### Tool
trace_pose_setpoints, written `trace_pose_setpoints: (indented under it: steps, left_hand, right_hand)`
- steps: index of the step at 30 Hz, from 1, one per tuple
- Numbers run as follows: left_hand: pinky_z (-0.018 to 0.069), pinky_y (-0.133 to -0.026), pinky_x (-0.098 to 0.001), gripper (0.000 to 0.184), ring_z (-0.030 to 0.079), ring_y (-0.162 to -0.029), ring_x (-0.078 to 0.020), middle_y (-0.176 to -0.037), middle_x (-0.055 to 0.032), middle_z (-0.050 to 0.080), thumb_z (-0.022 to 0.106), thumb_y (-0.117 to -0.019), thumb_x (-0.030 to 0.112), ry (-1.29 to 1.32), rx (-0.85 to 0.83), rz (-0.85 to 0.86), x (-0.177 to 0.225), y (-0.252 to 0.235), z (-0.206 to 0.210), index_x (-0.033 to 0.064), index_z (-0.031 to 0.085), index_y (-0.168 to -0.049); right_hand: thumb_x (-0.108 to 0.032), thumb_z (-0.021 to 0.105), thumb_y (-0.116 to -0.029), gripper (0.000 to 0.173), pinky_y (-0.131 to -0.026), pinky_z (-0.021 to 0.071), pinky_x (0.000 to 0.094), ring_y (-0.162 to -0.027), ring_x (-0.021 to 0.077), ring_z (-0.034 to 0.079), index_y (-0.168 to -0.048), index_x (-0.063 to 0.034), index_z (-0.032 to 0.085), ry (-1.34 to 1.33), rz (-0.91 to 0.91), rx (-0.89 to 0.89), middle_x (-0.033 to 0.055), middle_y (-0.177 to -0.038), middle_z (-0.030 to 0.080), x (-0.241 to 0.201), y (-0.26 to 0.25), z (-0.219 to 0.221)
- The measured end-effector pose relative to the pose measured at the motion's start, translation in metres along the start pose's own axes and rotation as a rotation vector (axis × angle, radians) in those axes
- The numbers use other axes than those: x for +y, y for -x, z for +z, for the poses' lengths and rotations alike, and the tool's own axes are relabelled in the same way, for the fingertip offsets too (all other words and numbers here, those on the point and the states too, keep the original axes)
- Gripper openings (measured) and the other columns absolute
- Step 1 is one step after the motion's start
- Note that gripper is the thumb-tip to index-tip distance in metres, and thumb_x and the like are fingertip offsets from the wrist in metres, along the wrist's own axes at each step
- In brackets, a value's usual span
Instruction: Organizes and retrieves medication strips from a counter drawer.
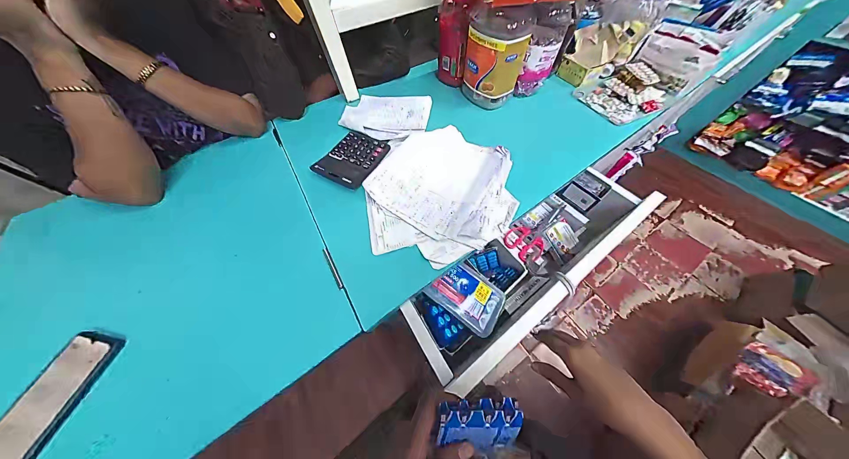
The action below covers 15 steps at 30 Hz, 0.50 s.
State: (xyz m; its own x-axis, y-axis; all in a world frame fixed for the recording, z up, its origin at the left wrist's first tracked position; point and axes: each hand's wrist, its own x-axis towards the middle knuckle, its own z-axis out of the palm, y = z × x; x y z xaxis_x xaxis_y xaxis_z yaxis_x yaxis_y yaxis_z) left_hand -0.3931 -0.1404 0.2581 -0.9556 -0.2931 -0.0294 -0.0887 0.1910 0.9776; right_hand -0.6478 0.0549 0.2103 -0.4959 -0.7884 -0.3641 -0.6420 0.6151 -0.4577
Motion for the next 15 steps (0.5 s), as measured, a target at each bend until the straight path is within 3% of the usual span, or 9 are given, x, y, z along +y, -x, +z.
trace_pose_setpoints:
  steps: [1,2,3,4,6,9,12,15]
  left_hand:
    - [0.056,-0.094,-0.0343,0.034,0.07,-0.102,-0.0143,-0.109,-0.0187,0.071,0.058,-0.1032,0.014,-0.095,-0.002,0.016,0.007,-0.003,0.012,-0.0114,0.055,-0.126]
    - [0.0567,-0.092,-0.0381,0.03,0.071,-0.1,-0.0197,-0.107,-0.0194,0.072,0.058,-0.1029,0.013,-0.193,-0.007,0.04,0.014,-0.006,0.024,-0.009,0.06,-0.124]
    - [0.0569,-0.091,-0.0433,0.027,0.072,-0.098,-0.0253,-0.106,-0.0195,0.073,0.057,-0.103,0.012,-0.276,-0.018,0.066,0.019,-0.011,0.037,-0.0058,0.064,-0.123]
    - [0.0569,-0.089,-0.0477,0.025,0.072,-0.097,-0.0299,-0.105,-0.0198,0.073,0.058,-0.1019,0.009,-0.35,-0.027,0.097,0.024,-0.016,0.049,-0.0041,0.066,-0.121]
    - [0.0591,-0.084,-0.0474,0.022,0.073,-0.093,-0.031,-0.102,-0.0173,0.074,0.059,-0.0983,0.004,-0.494,-0.035,0.173,0.031,-0.025,0.075,-0.0009,0.069,-0.117]
    - [0.059,-0.087,-0.041,0.022,0.074,-0.097,-0.0278,-0.105,-0.014,0.075,0.059,-0.0967,0.0,-0.626,-0.048,0.26,0.04,-0.032,0.108,0.0022,0.07,-0.115]
    - [0.0606,-0.085,-0.0402,0.024,0.073,-0.098,-0.0299,-0.11,-0.0178,0.073,0.058,-0.0968,-0.001,-0.672,-0.073,0.252,0.052,-0.037,0.133,0.0007,0.07,-0.117]
    - [0.0601,-0.084,-0.0331,0.022,0.072,-0.1,-0.0263,-0.113,-0.0187,0.07,0.064,-0.0994,0.014,-0.589,-0.015,0.285,0.047,-0.044,0.15,0.0005,0.069,-0.116]
  right_hand:
    - [-0.045,0.064,-0.0968,0.048,-0.078,0.0617,0.0464,-0.091,0.0269,0.075,-0.122,-0.0049,0.073,-0.135,-0.162,0.149,0.014,-0.112,0.075,0.002,0.017,-0.005]
    - [-0.048,0.062,-0.0971,0.048,-0.074,0.0628,0.0342,-0.086,0.015,0.075,-0.119,-0.0071,0.074,-0.313,-0.309,0.217,0.0071,-0.105,0.077,0.001,0.029,-0.013]
    - [-0.05,0.062,-0.098,0.052,-0.078,0.0618,0.0281,-0.091,0.0098,0.073,-0.124,-0.0057,0.071,-0.498,-0.445,0.191,0.0064,-0.109,0.076,0.0,0.037,-0.023]
    - [-0.048,0.066,-0.0965,0.056,-0.086,0.0603,0.0278,-0.1,0.0103,0.071,-0.13,-0.0033,0.066,-0.62,-0.553,0.12,0.0094,-0.116,0.074,-0.002,0.042,-0.032]
    - [-0.037,0.075,-0.0915,0.059,-0.096,0.0567,0.029,-0.11,0.0144,0.068,-0.135,-0.0005,0.062,-0.648,-0.679,-0.003,0.0149,-0.123,0.07,-0.001,0.048,-0.041]
    - [-0.027,0.076,-0.0909,0.042,-0.091,0.0568,0.0251,-0.102,0.0131,0.071,-0.126,-0.0049,0.068,-0.443,-0.745,-0.003,0.0103,-0.113,0.074,0.012,0.055,-0.028]
    - [-0.017,0.07,-0.0911,0.04,-0.09,0.0576,0.0271,-0.099,0.0142,0.073,-0.129,-0.0057,0.067,-0.339,-0.79,0.086,0.0092,-0.109,0.076,0.035,0.065,-0.016]
    - [-0.022,0.064,-0.097,0.032,-0.089,0.056,0.0234,-0.098,0.0106,0.071,-0.126,-0.0084,0.068,-0.359,-0.809,0.202,0.007,-0.104,0.076,0.061,0.074,-0.014]
